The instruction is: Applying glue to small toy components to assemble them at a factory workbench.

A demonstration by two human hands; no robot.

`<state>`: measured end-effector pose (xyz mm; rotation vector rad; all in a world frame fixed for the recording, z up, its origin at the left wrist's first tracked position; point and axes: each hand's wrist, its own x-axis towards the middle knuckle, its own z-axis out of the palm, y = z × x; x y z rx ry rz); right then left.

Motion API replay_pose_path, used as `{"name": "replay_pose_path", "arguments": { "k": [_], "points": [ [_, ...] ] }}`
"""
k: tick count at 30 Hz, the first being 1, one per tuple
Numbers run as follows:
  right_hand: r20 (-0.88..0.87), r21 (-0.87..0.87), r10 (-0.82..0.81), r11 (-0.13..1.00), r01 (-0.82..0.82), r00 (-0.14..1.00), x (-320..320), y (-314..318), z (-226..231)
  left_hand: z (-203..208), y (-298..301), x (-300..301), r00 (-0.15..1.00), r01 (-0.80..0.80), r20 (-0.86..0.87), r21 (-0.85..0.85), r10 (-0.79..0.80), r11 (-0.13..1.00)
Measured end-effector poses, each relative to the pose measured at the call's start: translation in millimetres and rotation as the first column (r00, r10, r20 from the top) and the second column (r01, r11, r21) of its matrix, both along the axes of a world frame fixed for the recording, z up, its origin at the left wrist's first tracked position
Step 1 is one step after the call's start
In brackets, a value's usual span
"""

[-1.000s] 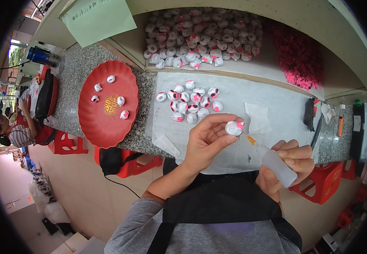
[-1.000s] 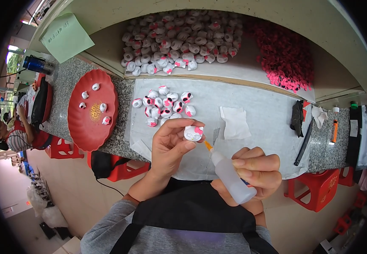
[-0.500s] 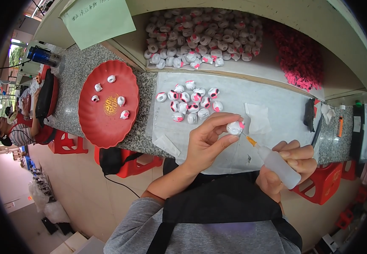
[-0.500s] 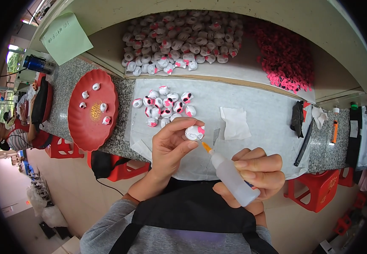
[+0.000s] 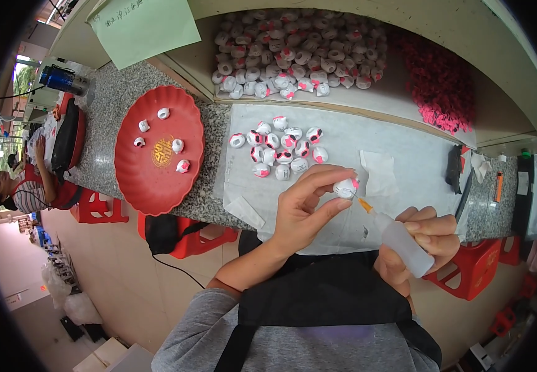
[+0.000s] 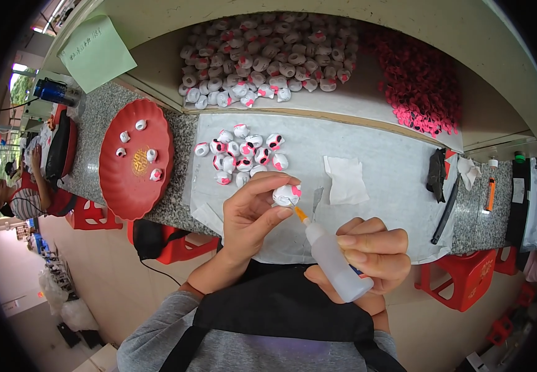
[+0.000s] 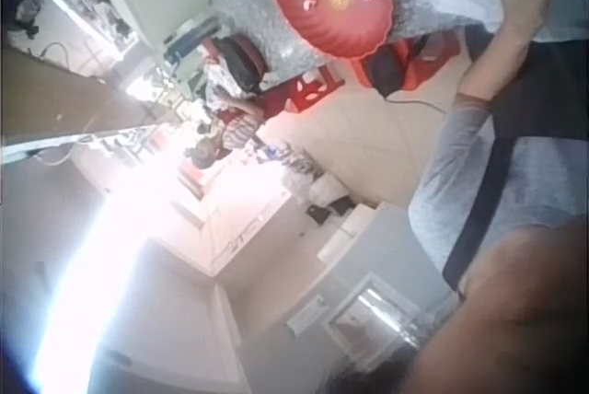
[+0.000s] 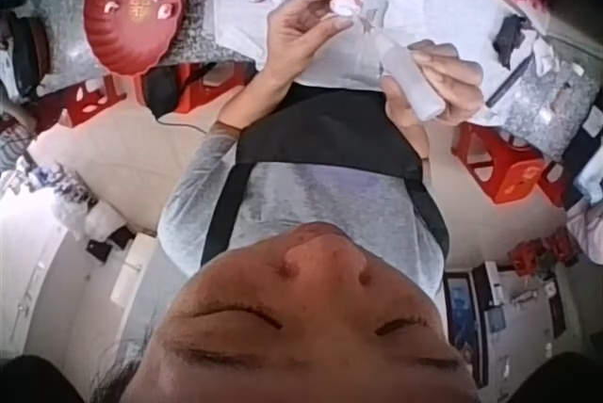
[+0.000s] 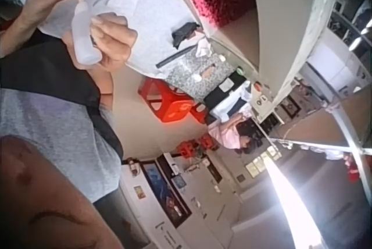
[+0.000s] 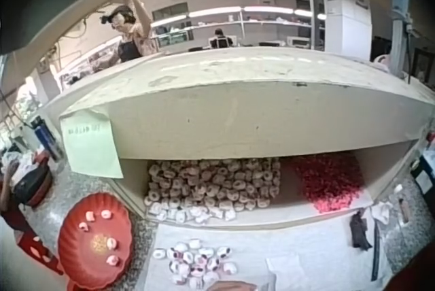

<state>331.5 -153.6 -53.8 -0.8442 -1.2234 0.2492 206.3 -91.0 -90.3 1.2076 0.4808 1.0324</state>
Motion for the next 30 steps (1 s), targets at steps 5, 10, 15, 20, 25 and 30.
{"name": "replay_pose_path", "arguments": {
  "k": [5,10,15,20,25,30],
  "points": [
    [0.000,0.023,-0.005,1.000,0.005,1.000,-4,1,-1,1,0,1,1.000,-0.002,0.001,0.022,0.002,1.000],
    [-0.005,0.016,-0.057,0.998,0.057,0.998,-7,0,-1,3,-1,1,1.000,0.014,-0.025,0.042,-0.013,0.999],
    [-0.031,0.034,-0.028,0.999,0.029,0.999,-7,2,-3,2,0,0,0.999,0.019,-0.046,0.050,-0.017,0.999],
    [-0.070,0.035,-0.060,0.997,0.063,0.996,-8,0,-7,2,0,0,0.999,-0.002,-0.047,0.066,0.005,0.998],
    [-0.012,-0.024,0.090,0.996,-0.091,0.996,8,-6,-1,3,-1,4,1.000,-0.002,-0.029,0.037,0.003,0.999],
    [-0.121,-0.092,-0.044,0.995,0.032,0.992,20,-3,-2,1,4,-5,0.995,-0.103,0.011,-0.062,0.104,0.993]
  ]
}}
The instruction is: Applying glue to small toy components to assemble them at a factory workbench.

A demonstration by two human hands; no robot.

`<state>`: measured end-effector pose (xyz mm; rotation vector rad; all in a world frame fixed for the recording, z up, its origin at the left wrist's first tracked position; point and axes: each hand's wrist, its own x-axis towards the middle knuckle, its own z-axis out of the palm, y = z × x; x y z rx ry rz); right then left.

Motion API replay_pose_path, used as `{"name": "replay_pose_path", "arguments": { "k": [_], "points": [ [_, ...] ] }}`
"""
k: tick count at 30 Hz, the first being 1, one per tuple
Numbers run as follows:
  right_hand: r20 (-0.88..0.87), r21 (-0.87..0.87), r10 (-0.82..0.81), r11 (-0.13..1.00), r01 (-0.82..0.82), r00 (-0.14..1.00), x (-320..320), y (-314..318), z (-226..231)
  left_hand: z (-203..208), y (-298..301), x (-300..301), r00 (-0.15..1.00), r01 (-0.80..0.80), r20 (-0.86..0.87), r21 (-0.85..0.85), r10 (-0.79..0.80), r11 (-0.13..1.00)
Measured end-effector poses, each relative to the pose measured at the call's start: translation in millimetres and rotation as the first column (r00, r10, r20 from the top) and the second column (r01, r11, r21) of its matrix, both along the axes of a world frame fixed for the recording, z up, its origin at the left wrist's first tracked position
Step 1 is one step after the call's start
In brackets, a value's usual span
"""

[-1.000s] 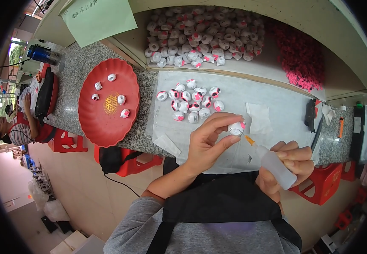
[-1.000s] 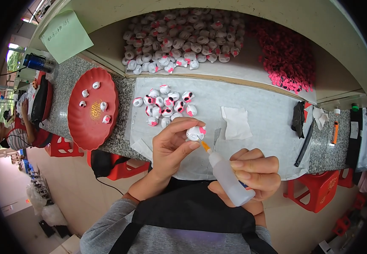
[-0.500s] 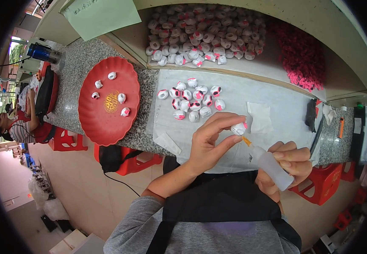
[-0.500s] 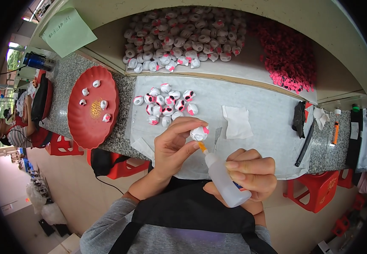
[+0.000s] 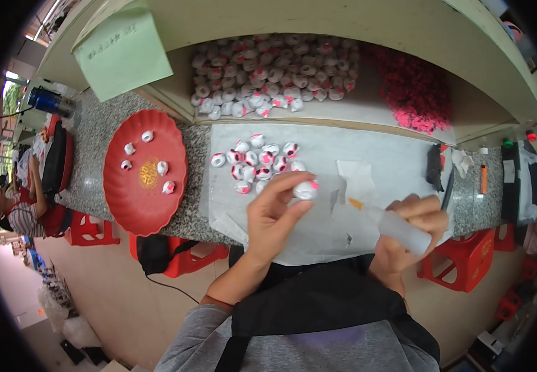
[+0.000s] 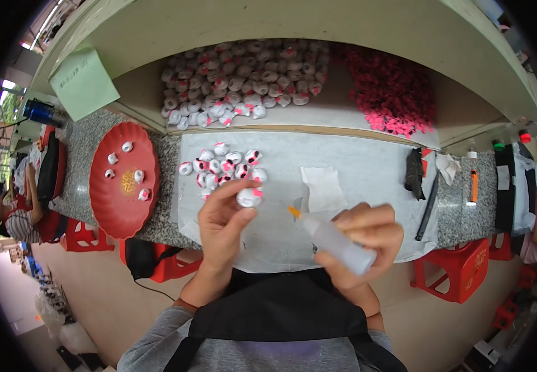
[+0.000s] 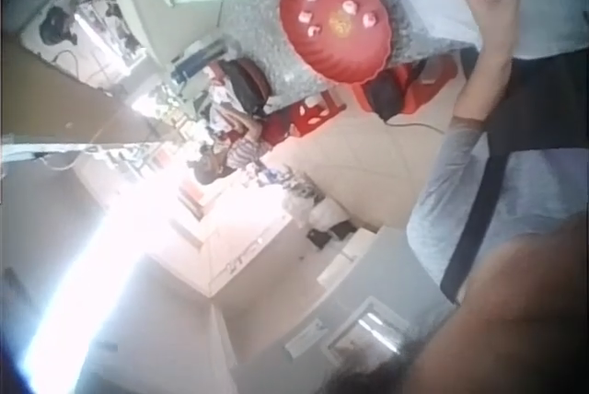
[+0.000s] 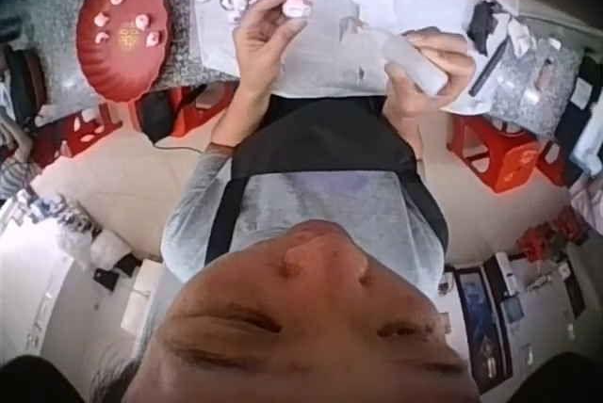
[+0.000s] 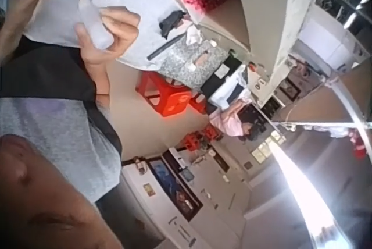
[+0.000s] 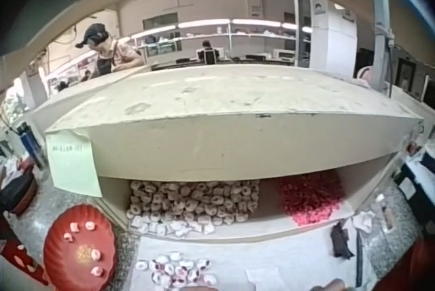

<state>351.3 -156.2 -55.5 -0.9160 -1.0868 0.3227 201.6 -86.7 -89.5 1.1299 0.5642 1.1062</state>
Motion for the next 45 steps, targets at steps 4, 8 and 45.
{"name": "replay_pose_path", "arguments": {
  "k": [4,8,45],
  "points": [
    [-0.066,-0.245,-0.009,0.970,-0.008,0.998,40,13,-5,2,10,-12,0.989,-0.118,0.087,-0.039,0.121,0.992],
    [0.068,-0.515,0.080,0.857,-0.033,0.994,92,50,-14,3,12,-13,0.983,-0.129,0.121,-0.058,0.135,0.990],
    [-0.371,-0.514,0.099,0.806,-0.293,0.923,-15,22,-21,4,-7,-10,0.982,0.109,0.159,-0.037,-0.102,0.993]
  ]
}}
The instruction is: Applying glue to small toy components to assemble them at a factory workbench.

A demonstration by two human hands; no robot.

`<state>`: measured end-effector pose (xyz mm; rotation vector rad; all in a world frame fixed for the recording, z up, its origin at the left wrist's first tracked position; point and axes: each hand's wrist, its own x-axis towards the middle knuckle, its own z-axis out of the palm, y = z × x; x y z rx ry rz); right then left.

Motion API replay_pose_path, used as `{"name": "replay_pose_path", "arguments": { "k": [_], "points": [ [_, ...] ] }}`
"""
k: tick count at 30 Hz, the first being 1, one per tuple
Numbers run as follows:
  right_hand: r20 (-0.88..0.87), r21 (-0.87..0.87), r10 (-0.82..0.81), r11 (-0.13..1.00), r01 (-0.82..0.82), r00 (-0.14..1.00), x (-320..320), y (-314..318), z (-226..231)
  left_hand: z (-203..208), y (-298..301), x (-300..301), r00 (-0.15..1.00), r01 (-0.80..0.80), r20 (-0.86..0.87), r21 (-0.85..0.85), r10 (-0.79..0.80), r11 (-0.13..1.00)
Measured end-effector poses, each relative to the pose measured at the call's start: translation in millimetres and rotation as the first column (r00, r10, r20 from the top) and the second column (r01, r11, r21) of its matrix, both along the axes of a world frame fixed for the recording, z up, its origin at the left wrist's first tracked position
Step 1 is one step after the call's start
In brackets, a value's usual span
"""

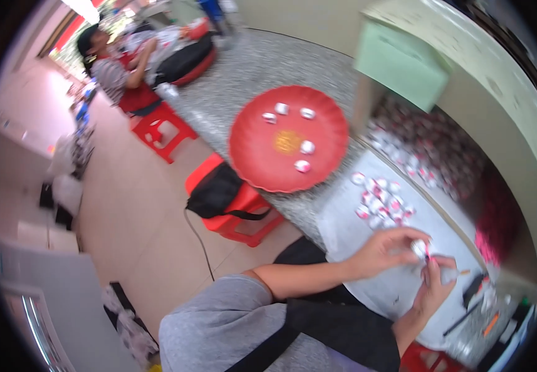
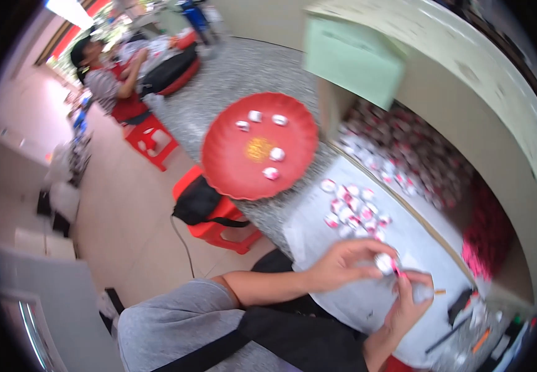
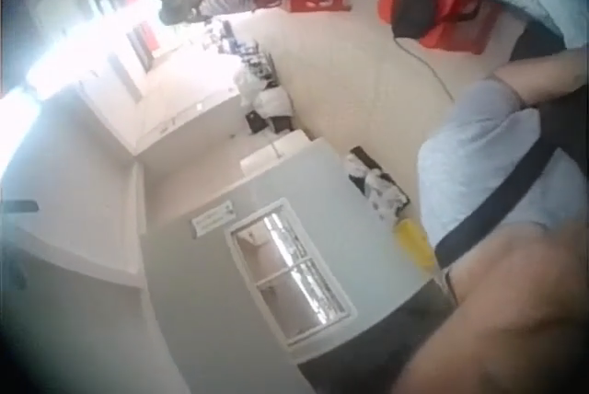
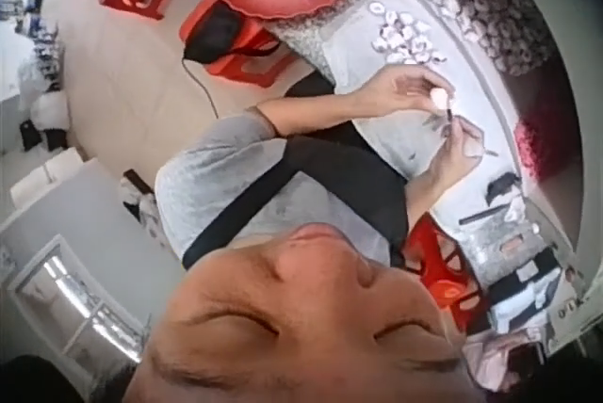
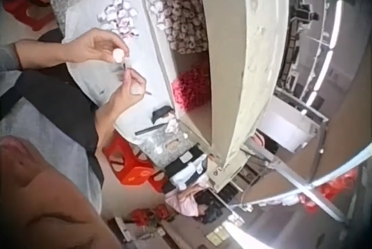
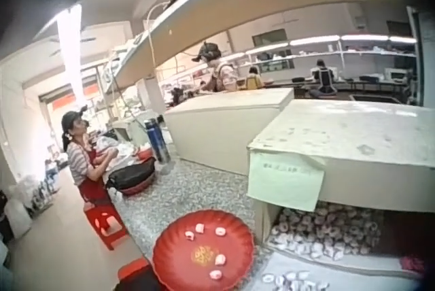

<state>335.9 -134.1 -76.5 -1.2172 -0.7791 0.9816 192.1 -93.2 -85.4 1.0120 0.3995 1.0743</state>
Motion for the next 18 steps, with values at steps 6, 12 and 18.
{"name": "replay_pose_path", "arguments": {
  "k": [6,12,18],
  "points": [
    [-0.149,0.008,0.013,1.000,-0.011,0.989,-1,-4,17,2,6,-4,0.952,-0.104,-0.256,0.253,0.170,0.962],
    [-0.141,-0.016,0.128,0.991,-0.131,0.982,-1,-3,17,1,6,5,0.905,-0.082,-0.350,0.411,0.241,0.908],
    [-0.220,0.023,0.184,0.983,-0.184,0.958,2,-3,9,3,3,10,0.871,-0.060,-0.396,0.502,0.291,0.863]
  ]
}}
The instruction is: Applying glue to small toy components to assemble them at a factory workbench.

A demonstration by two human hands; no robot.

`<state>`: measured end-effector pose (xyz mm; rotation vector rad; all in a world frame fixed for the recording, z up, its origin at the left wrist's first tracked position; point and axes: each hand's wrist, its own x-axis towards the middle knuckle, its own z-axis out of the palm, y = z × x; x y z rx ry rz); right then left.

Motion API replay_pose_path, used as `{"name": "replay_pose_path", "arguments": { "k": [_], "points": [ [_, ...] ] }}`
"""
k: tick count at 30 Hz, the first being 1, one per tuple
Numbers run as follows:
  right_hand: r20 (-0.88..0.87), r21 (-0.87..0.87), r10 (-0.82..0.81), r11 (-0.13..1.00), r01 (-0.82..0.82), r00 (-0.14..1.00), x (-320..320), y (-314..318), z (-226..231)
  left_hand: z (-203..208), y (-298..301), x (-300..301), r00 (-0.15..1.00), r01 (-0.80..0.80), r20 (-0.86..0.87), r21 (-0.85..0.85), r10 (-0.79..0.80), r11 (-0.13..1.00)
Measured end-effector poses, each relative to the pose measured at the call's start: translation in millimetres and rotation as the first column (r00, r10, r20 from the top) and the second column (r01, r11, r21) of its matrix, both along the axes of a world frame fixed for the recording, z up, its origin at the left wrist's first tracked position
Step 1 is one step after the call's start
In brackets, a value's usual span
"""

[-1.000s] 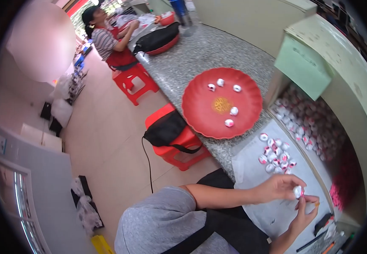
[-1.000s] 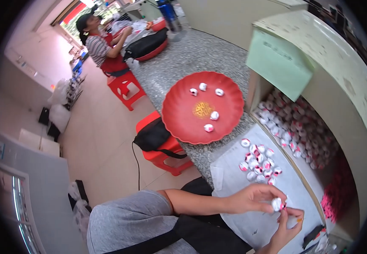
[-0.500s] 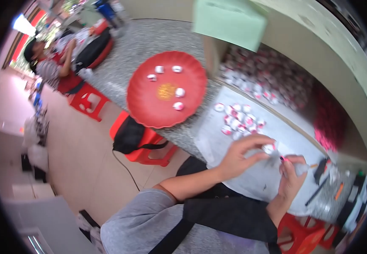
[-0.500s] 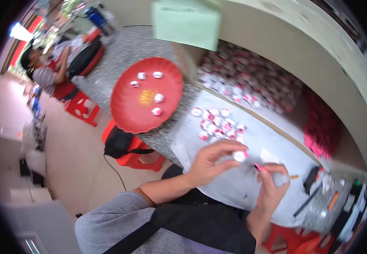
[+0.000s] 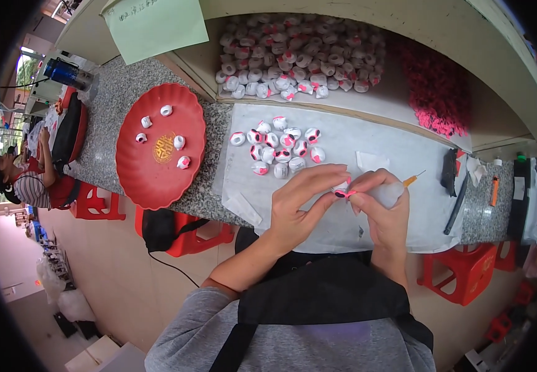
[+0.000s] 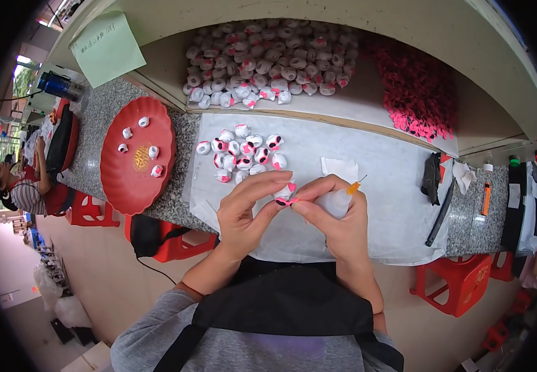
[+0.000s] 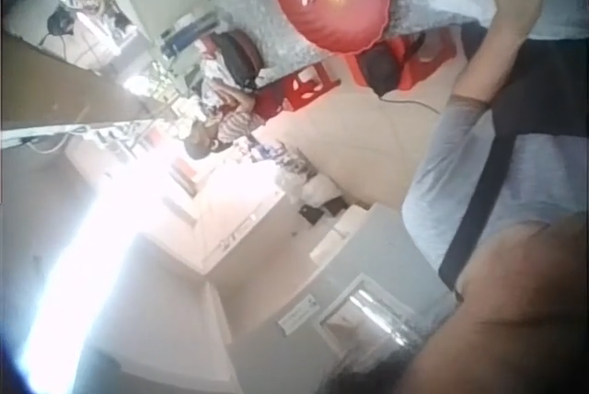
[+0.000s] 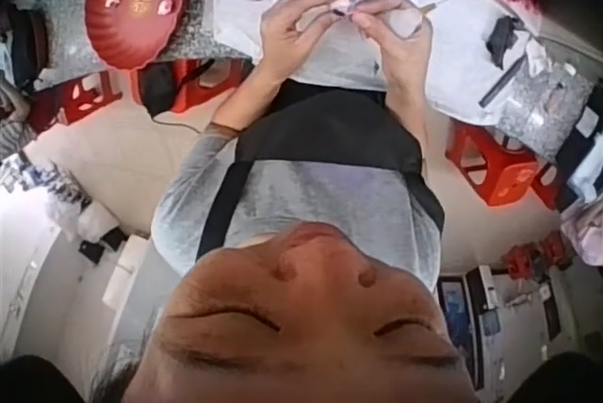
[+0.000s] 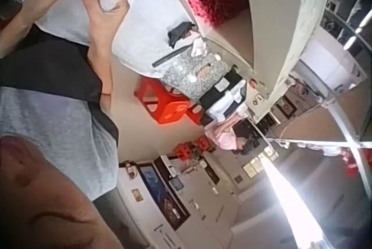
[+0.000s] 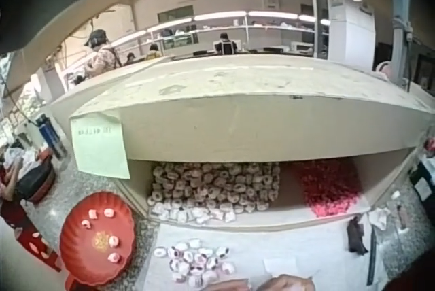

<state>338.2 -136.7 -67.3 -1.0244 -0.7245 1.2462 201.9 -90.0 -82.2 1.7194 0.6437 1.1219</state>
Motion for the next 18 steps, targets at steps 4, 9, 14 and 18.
{"name": "replay_pose_path", "arguments": {
  "k": [4,9,14,18],
  "points": [
    [-0.001,-0.006,-0.024,1.000,0.024,1.000,0,1,-3,-1,1,1,1.000,0.006,0.015,0.008,-0.006,1.000],
    [0.117,0.021,-0.045,0.999,0.043,0.992,-4,2,-2,-7,1,-1,0.985,0.099,0.151,-0.072,-0.087,0.992],
    [0.121,0.089,-0.104,0.992,0.093,0.987,-8,2,-2,-3,-3,0,0.913,0.211,0.403,-0.349,-0.057,0.913],
    [0.100,0.107,0.044,0.993,-0.055,0.994,-7,2,6,-5,-1,-5,0.904,0.275,0.418,-0.403,-0.092,0.873]
  ]
}}
